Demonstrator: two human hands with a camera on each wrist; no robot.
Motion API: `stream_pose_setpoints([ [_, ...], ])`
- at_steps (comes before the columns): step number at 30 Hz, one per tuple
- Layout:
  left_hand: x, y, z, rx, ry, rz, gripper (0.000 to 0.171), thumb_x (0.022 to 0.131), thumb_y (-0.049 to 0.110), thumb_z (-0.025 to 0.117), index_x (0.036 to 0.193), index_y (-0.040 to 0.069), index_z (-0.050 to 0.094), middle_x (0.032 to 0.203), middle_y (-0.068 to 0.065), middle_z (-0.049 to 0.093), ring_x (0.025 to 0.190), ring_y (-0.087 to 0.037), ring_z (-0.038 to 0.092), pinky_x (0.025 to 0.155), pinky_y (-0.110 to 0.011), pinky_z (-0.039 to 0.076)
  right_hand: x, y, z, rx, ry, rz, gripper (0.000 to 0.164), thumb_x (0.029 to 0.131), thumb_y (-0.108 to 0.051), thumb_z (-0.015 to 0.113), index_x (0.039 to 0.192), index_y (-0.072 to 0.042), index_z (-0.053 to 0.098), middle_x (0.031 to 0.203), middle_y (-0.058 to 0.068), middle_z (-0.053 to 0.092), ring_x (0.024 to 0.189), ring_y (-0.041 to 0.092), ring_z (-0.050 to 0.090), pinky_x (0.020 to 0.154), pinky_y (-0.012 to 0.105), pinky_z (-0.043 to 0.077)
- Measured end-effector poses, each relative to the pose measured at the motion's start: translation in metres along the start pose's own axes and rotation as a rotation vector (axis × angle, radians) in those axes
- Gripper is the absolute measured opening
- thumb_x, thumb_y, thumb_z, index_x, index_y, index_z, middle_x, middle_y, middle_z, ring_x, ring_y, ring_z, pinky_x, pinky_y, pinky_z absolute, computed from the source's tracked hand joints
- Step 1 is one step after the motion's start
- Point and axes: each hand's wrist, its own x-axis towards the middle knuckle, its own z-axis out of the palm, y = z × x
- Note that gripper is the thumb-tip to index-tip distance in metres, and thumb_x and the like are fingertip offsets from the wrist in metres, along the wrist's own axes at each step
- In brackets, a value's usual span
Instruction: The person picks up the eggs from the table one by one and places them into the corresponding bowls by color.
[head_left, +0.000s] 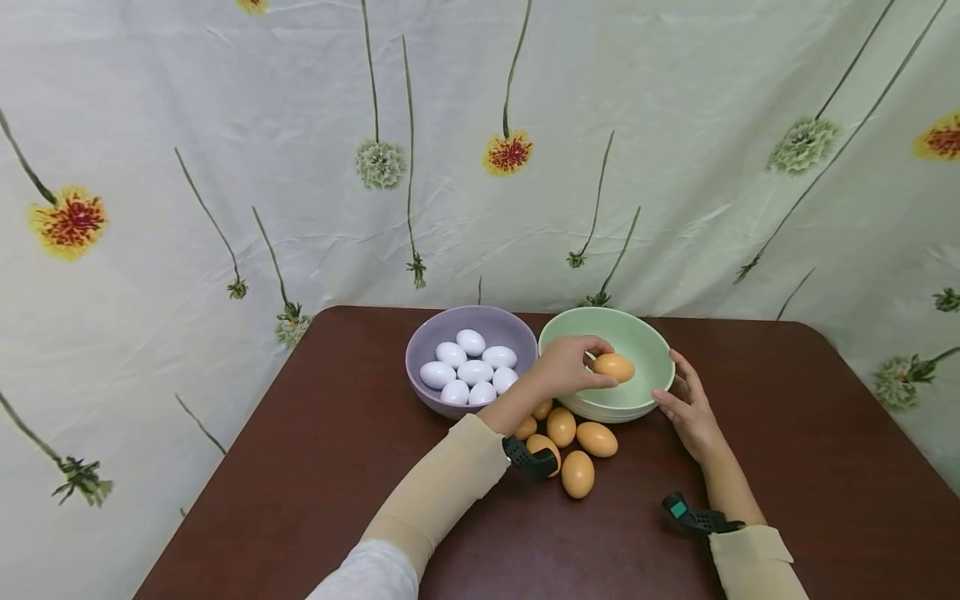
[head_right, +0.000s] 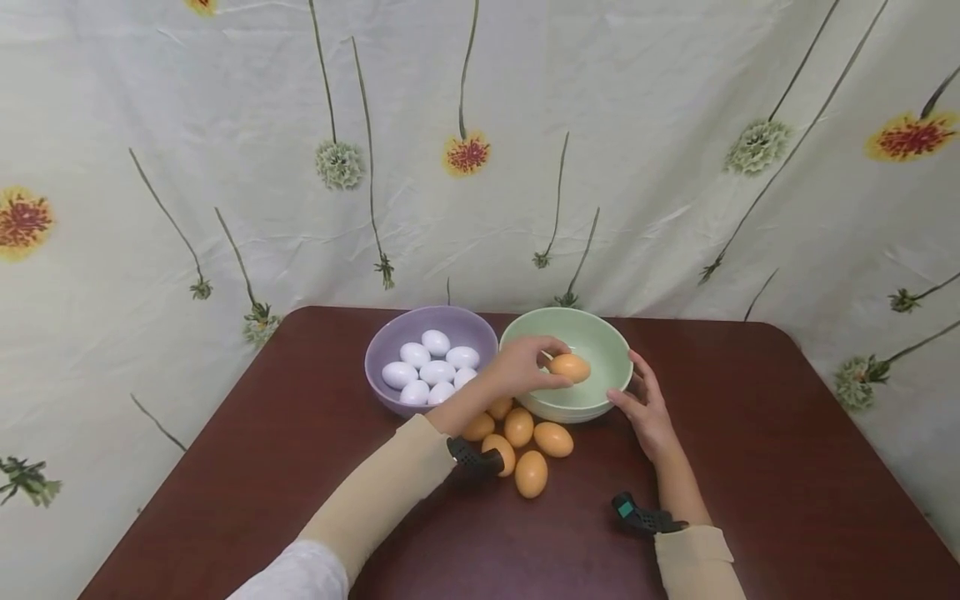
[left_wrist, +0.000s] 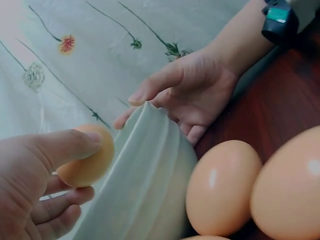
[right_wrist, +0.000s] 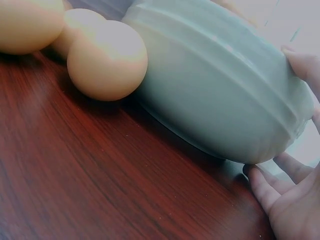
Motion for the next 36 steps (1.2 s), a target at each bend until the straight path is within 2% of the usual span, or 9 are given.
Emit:
stream_pose_setpoints([
  [6, 0.015, 0.005, 0.004, 0.061, -0.042, 0.004, 0.04, 0.08, 0.03, 0.082, 0.114, 0.014, 0.069, 0.106, 0.004, 0.068, 0.085, -0.003, 0.059, 0.074, -0.014, 0.043, 0.0, 0.002, 0.0, 0.01, -0.009, -0.014, 0.072, 0.097, -0.006, 0.057, 0.155, -0.02, 0.018, 0.142, 0.013, 0.021, 0.115, 0.011, 0.042, 0.088, 0.017, 0.044],
  [12, 0.025, 0.005, 0.012, 0.114, -0.077, -0.016, 0.039, 0.078, 0.03, 0.083, 0.111, 0.013, 0.071, 0.098, 0.005, 0.068, 0.085, -0.005, 0.058, 0.073, -0.016, 0.042, 0.001, 0.003, -0.001, 0.016, -0.021, -0.033, 0.071, 0.097, -0.004, 0.056, 0.155, -0.019, 0.018, 0.145, 0.018, 0.018, 0.114, 0.01, 0.044, 0.088, 0.018, 0.044],
  [15, 0.028, 0.006, 0.014, 0.13, -0.119, -0.03, 0.038, 0.077, 0.029, 0.083, 0.11, 0.013, 0.071, 0.097, 0.004, 0.068, 0.087, -0.007, 0.059, 0.074, -0.017, 0.043, 0.001, 0.003, -0.001, 0.014, -0.02, -0.033, 0.071, 0.097, -0.003, 0.056, 0.155, -0.019, 0.018, 0.146, 0.02, 0.017, 0.114, 0.011, 0.044, 0.088, 0.017, 0.044],
  [21, 0.032, 0.008, 0.02, 0.208, -0.221, -0.063, 0.039, 0.078, 0.032, 0.083, 0.11, 0.013, 0.072, 0.101, 0.004, 0.069, 0.092, -0.009, 0.06, 0.076, -0.018, 0.044, 0.001, 0.002, -0.002, 0.007, -0.009, -0.009, 0.071, 0.097, -0.004, 0.056, 0.155, -0.021, 0.019, 0.147, 0.018, 0.016, 0.117, 0.014, 0.039, 0.088, 0.017, 0.044],
  [29, 0.035, 0.005, 0.028, 0.291, -0.278, -0.101, 0.028, 0.083, 0.03, 0.078, 0.106, 0.016, 0.073, 0.1, 0.005, 0.068, 0.093, -0.009, 0.06, 0.077, -0.019, 0.044, 0.001, 0.002, -0.001, 0.01, -0.003, -0.005, 0.071, 0.097, -0.005, 0.057, 0.155, -0.02, 0.018, 0.15, 0.022, 0.012, 0.124, 0.024, 0.031, 0.087, 0.017, 0.043],
  [36, 0.034, 0.006, 0.029, 0.336, -0.311, -0.15, 0.029, 0.085, 0.036, 0.076, 0.107, 0.019, 0.071, 0.102, 0.007, 0.067, 0.094, -0.008, 0.06, 0.078, -0.021, 0.045, 0.002, 0.002, -0.001, 0.0, 0.005, 0.003, 0.072, 0.097, -0.004, 0.056, 0.155, -0.02, 0.017, 0.151, 0.022, 0.011, 0.128, 0.026, 0.028, 0.087, 0.016, 0.043],
])
